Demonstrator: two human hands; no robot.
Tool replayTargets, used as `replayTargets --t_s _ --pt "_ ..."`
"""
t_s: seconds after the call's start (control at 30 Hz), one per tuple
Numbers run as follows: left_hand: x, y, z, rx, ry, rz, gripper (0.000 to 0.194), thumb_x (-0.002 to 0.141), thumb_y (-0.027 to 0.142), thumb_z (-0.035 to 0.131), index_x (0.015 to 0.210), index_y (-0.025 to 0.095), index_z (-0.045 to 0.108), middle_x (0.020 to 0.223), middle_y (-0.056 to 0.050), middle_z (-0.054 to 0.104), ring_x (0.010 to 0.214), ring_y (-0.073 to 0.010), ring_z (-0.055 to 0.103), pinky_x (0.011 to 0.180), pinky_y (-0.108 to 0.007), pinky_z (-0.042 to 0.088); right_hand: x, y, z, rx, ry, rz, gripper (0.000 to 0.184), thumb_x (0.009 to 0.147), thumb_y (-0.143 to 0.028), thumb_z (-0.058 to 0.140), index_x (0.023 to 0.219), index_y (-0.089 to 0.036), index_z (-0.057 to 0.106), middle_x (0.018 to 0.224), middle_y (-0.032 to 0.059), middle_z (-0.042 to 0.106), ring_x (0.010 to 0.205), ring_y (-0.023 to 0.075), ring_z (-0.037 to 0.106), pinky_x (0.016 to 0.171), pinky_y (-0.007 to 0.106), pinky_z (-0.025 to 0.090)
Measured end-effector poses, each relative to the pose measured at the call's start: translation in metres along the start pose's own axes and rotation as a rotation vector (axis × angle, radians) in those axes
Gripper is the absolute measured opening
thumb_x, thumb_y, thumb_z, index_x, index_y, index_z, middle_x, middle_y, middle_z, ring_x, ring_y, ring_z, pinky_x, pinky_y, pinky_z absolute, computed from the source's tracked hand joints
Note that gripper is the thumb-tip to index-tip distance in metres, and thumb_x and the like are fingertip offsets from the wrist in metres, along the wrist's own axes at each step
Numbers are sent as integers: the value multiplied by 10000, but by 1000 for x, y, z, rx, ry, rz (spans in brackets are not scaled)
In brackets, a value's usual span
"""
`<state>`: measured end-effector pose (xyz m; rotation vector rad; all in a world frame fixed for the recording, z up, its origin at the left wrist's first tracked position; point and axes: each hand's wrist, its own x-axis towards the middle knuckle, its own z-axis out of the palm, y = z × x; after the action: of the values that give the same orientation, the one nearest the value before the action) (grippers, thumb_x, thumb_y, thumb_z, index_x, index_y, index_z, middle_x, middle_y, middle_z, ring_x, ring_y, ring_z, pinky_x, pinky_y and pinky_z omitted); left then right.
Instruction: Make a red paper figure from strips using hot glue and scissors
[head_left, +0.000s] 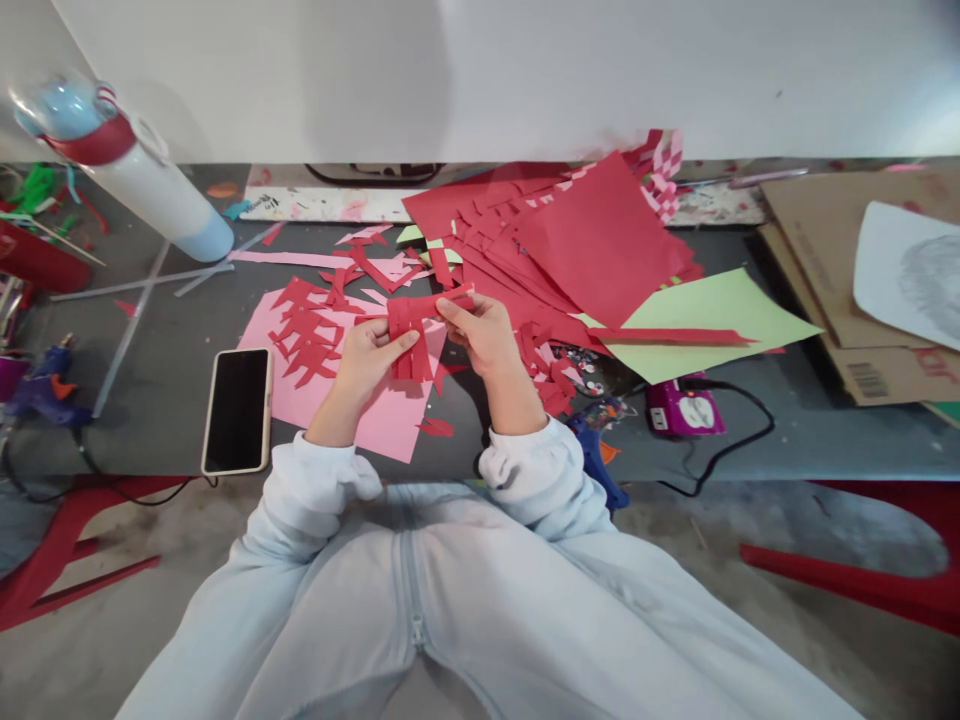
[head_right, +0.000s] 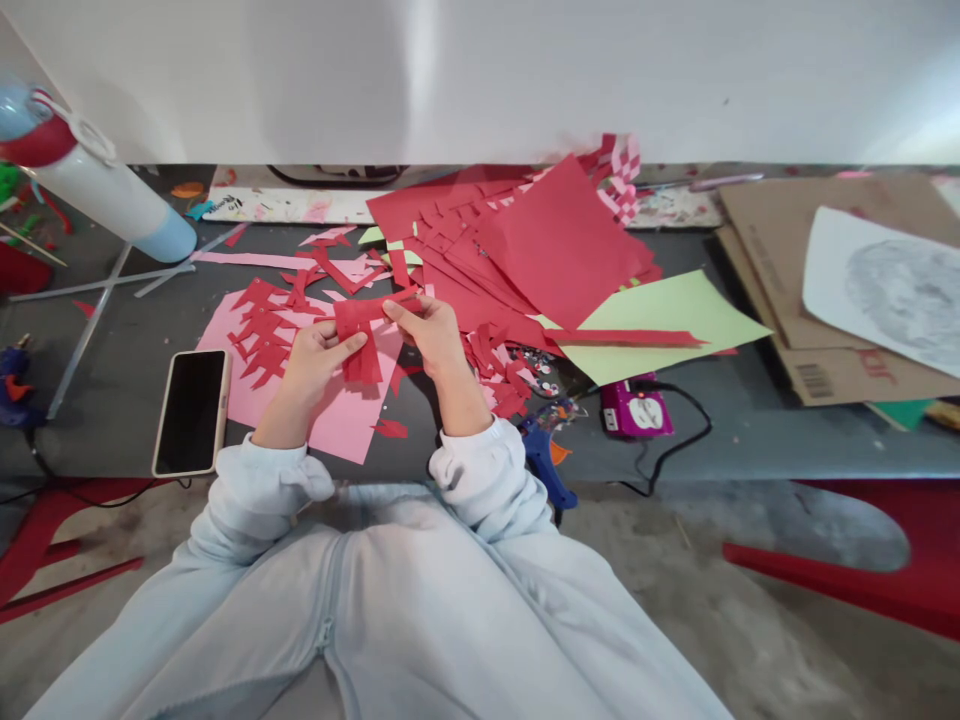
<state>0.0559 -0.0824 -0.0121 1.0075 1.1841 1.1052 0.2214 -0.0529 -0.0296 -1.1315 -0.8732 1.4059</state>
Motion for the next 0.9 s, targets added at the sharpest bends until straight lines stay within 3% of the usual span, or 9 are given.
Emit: replayTargets --t_s 0.1,0.2,0.3,0.47,0.7,0.8,0.9 --pt "1 -2 -1 -23 -3 -4 336 626 421 880 762 146 743 693 -20 712 596 -127 612 556 -246 472 -1 0 2 -7 -83 59 482 536 -581 895 649 -173 663 525 -46 517 466 55 346 437 230 235" --pt "1 -3 -1 -60 -44 -5 348 626 424 891 802 150 769 762 -42 747 645 -151 656 602 -268 506 -3 0 5 -22 -143 131 531 483 -599 910 614 -184 606 512 -63 464 473 54 318 435 227 225" --pt "0 -3 -2 -54 -78 -6 351 633 448 895 785 155 777 729 -31 732 625 -142 646 594 -265 498 -4 0 8 4 -120 119 558 467 -583 920 577 -197 532 501 -91 358 480 47 265 439 224 200" --pt "1 -4 -3 5 -93 -59 435 640 566 869 642 150 739 568 -8 638 491 -103 544 474 -244 410 -4 0 10 39 -48 44 581 507 -579 896 541 -208 451 513 -97 314 484 44 246 444 235 211" --pt "3 -6 -1 -90 -148 -145 447 595 550 903 720 146 759 665 -62 728 547 -169 650 524 -301 513 -8 -3 17 73 -12 0 477 524 -530 885 591 -188 559 514 -93 379 479 42 305 457 228 277" --pt "3 -2 0 -123 -100 -168 473 571 501 932 829 140 767 766 -69 760 643 -177 692 613 -306 552 -10 -5 19 63 -11 -2 436 529 -511 884 626 -183 614 532 -77 436 487 50 352 463 231 307" --pt "4 0 -2 -152 -35 -96 495 534 480 951 843 151 745 763 -36 750 654 -146 686 633 -271 543 -10 -4 19 55 -7 -30 423 535 -516 883 645 -183 646 535 -69 458 485 50 317 451 233 289"
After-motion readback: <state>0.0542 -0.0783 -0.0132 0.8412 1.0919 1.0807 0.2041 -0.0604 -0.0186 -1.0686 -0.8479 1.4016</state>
